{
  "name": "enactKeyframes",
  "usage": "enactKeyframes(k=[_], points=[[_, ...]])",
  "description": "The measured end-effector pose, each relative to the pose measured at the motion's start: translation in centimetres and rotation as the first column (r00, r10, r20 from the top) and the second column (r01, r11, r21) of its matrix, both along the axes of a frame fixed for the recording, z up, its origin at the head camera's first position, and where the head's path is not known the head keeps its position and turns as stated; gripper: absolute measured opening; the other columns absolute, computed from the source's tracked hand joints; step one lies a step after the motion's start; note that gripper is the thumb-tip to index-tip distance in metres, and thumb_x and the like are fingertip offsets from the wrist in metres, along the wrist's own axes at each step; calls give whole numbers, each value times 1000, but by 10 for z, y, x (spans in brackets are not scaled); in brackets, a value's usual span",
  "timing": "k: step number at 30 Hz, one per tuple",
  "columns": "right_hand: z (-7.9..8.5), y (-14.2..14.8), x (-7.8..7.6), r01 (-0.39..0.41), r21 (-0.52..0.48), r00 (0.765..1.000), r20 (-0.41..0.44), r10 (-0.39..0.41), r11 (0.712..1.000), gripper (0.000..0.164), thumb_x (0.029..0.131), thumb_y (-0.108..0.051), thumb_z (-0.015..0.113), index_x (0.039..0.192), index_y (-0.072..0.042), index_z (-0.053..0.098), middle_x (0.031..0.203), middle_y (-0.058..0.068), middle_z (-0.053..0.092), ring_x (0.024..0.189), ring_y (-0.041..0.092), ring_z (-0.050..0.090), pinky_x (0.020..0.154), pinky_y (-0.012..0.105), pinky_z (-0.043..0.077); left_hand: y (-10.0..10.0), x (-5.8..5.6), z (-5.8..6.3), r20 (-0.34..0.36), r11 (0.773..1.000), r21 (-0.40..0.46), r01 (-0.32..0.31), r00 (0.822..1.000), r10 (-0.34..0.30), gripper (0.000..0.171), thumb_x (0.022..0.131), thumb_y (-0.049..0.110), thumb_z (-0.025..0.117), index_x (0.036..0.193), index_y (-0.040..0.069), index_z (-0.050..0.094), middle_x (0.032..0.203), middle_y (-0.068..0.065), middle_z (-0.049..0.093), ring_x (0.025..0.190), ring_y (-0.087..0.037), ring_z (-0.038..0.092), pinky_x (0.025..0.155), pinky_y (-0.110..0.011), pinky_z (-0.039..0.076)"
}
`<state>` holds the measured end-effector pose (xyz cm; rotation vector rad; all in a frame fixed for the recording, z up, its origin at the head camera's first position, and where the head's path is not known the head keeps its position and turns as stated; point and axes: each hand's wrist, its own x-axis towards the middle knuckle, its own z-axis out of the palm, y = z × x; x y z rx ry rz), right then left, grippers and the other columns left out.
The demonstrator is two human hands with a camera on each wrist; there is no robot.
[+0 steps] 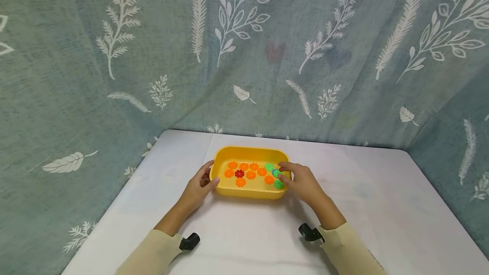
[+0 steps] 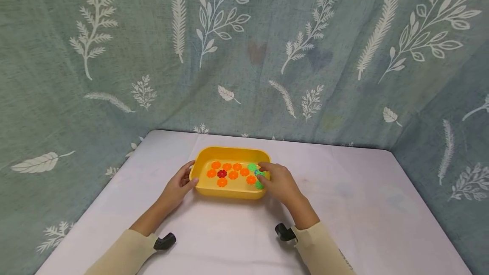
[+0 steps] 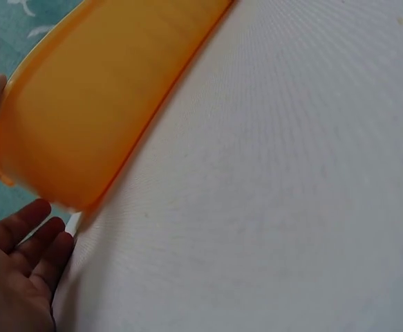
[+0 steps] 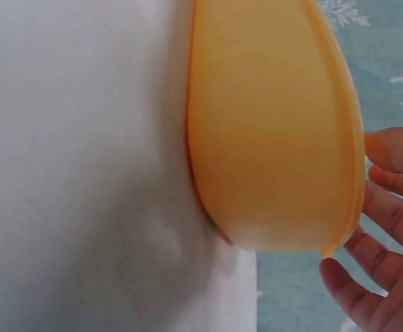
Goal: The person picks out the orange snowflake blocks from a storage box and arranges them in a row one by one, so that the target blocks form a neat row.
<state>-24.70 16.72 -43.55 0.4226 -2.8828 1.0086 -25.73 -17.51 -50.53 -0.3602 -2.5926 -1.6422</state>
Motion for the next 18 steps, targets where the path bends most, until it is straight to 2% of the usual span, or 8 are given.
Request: enactKeyframes(k=[5,8,13,18], points=[[-7,-6,-4,-44,-8,999,7,44,999,43,93,-20,67,134,-8,59,116,1,67,115,26,57,100,48,44,0,7,2,-3,999,-46,24,1000,-24,68,95,32,64,153,28,28,146,-10,45,117,-26,56,101,-46,44],[-9,-11,-7,-73,24,997,36,73,997,42,93,-21,67,132,-8,60,122,2,65,118,26,55,102,49,42,1,10,2,2,999,-36,25,1000,-25,68,94,32,66,152,28,31,146,-9,46,117,-25,57,101,-45,45],[-5,-23,-15,-92,83,994,65,86,992,38,91,-20,70,127,-8,65,128,4,62,122,28,53,104,49,40,0,8,1,-15,999,8,38,999,-38,67,93,30,67,151,27,34,146,-9,47,120,-24,55,102,-44,43],[-1,-33,-24,-93,182,987,143,67,979,39,91,-25,70,128,-13,65,121,1,66,115,25,57,100,46,44,-3,5,0,-43,999,35,34,999,-32,67,92,26,69,150,25,36,146,-10,47,119,-27,56,101,-44,44]])
